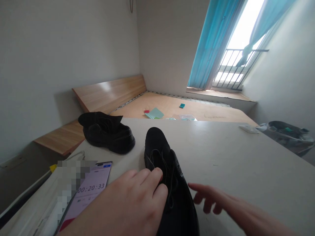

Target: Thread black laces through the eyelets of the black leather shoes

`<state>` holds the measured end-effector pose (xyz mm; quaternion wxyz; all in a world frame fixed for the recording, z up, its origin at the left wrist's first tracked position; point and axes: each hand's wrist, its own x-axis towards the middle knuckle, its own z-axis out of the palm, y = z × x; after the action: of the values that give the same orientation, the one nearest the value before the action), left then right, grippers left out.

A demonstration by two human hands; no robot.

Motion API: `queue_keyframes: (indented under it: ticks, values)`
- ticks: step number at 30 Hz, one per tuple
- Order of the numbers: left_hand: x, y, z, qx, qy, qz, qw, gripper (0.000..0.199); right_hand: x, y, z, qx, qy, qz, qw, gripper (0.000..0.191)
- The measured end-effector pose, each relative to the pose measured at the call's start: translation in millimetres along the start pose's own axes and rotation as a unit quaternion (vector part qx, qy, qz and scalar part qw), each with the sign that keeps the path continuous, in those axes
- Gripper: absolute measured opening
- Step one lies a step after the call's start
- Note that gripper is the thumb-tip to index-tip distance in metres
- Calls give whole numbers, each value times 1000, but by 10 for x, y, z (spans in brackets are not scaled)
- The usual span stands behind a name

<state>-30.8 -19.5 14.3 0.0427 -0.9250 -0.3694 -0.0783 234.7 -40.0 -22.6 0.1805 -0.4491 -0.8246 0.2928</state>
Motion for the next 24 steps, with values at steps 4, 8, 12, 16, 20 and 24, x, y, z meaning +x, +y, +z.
queue_keyframes:
  ticks: [4,8,12,16,20,24]
  values:
    - [37,32,-23,-11,-33,8,999,19,376,-219,-115,-134,125,-88,979,63]
    - [12,68,42,-14,-4,57,998,27,779,-251,-10,-202,63,-106,972,65]
    - [-53,63,92,-5,2,83,997,24,1047,-263,51,-189,31,-126,973,33]
    - [-62,52,108,-11,-3,79,997,17,1178,-348,56,13,28,-138,990,18]
    - [-35,38,128,-8,-9,96,995,15,1245,-338,-139,248,111,-16,962,20]
    - [-41,29,130,-3,22,95,995,24,1235,-21,-545,5,137,81,987,29]
